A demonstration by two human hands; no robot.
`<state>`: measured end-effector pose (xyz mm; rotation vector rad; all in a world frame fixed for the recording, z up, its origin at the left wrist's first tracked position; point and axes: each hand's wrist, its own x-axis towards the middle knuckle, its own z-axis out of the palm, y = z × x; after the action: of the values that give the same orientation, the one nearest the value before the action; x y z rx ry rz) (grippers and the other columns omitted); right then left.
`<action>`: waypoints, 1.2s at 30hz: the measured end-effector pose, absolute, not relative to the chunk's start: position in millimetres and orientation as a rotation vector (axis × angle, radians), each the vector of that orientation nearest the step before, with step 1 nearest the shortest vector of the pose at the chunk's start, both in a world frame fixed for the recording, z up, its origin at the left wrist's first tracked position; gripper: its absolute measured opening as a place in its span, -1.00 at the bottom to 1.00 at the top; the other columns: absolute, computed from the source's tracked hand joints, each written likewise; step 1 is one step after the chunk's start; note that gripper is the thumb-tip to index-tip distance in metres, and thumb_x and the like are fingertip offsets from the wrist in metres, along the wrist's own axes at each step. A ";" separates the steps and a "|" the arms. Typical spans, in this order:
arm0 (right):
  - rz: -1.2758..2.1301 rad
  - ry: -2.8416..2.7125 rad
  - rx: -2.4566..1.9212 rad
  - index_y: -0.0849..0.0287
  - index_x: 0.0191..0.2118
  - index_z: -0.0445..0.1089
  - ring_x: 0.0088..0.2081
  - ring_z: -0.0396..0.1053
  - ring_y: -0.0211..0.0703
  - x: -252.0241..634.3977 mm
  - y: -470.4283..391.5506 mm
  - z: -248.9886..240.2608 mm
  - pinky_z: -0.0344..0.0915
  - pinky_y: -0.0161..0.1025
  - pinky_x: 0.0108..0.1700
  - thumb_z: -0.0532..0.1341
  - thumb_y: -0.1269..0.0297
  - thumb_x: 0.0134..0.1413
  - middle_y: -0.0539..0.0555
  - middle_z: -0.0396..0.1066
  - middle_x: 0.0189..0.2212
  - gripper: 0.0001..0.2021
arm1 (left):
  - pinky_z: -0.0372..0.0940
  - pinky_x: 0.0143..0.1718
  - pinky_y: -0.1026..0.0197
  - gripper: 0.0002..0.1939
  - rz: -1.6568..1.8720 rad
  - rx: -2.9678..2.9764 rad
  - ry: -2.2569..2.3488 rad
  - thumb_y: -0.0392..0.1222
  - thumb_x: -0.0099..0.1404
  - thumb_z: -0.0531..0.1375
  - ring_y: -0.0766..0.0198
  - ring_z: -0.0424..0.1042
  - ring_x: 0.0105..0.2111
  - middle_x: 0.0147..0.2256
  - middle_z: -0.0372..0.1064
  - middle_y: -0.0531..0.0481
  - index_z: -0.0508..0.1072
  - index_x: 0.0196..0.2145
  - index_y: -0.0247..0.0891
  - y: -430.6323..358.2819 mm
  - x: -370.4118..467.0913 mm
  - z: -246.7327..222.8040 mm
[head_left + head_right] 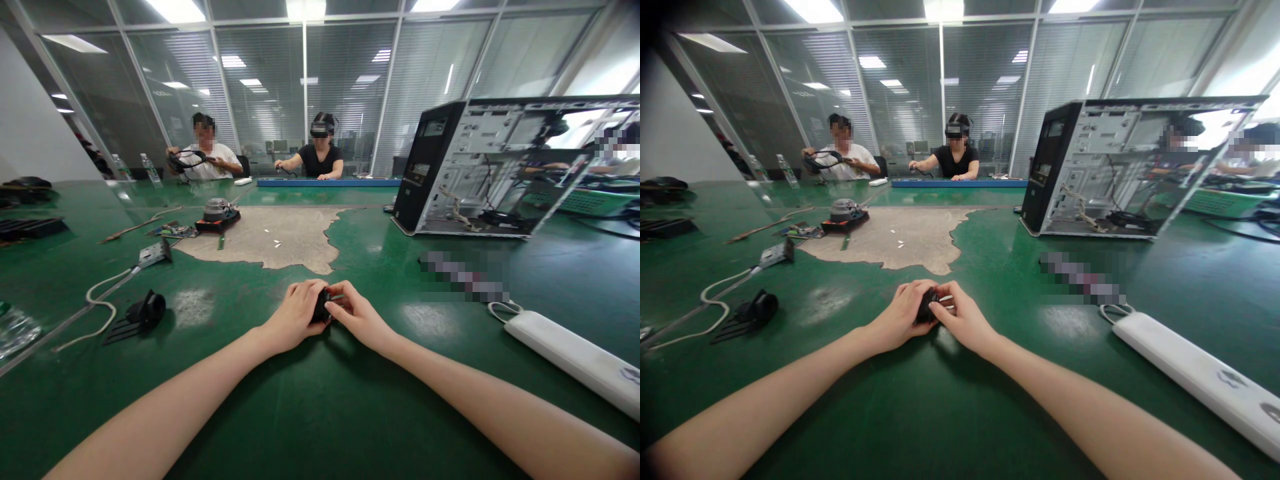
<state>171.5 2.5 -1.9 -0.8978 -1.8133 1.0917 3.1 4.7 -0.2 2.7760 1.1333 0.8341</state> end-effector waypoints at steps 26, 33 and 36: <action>0.716 -1.908 -0.836 0.13 -0.27 0.25 -0.16 0.28 -0.20 173.9 0.0 -1.8 0.33 -0.29 -0.27 0.10 0.34 0.02 0.08 0.23 -0.20 -0.89 | 0.03 -0.04 0.02 -0.39 0.826 2.785 1.118 -0.26 0.09 0.16 0.09 0.11 0.00 -0.02 0.12 -0.18 -0.05 0.04 -0.24 4.1 2.7 0.1; 0.969 -1.833 -0.915 0.14 -0.14 0.15 -0.20 0.32 -0.21 171.1 2.8 -2.8 0.36 -0.26 -0.28 0.11 0.33 0.02 0.10 0.26 -0.19 -0.76 | 0.04 -0.04 0.03 -0.43 0.825 2.777 1.134 -0.24 0.10 0.16 0.09 0.12 -0.01 -0.03 0.13 -0.19 -0.03 0.02 -0.25 4.6 3.8 -0.3; 1.043 -1.863 -0.927 0.14 -0.14 0.14 -0.30 0.34 -0.25 171.4 1.9 -1.2 0.37 -0.24 -0.30 0.07 0.32 0.05 0.07 0.28 -0.25 -0.78 | 0.03 -0.04 0.01 -0.40 0.834 2.768 1.130 -0.25 0.09 0.16 0.09 0.12 0.00 -0.02 0.12 -0.18 -0.04 0.03 -0.24 4.6 3.6 -0.2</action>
<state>171.4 1.9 -1.2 -0.9273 -1.8630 1.0433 3.6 4.6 -0.2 2.7677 1.1301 0.8338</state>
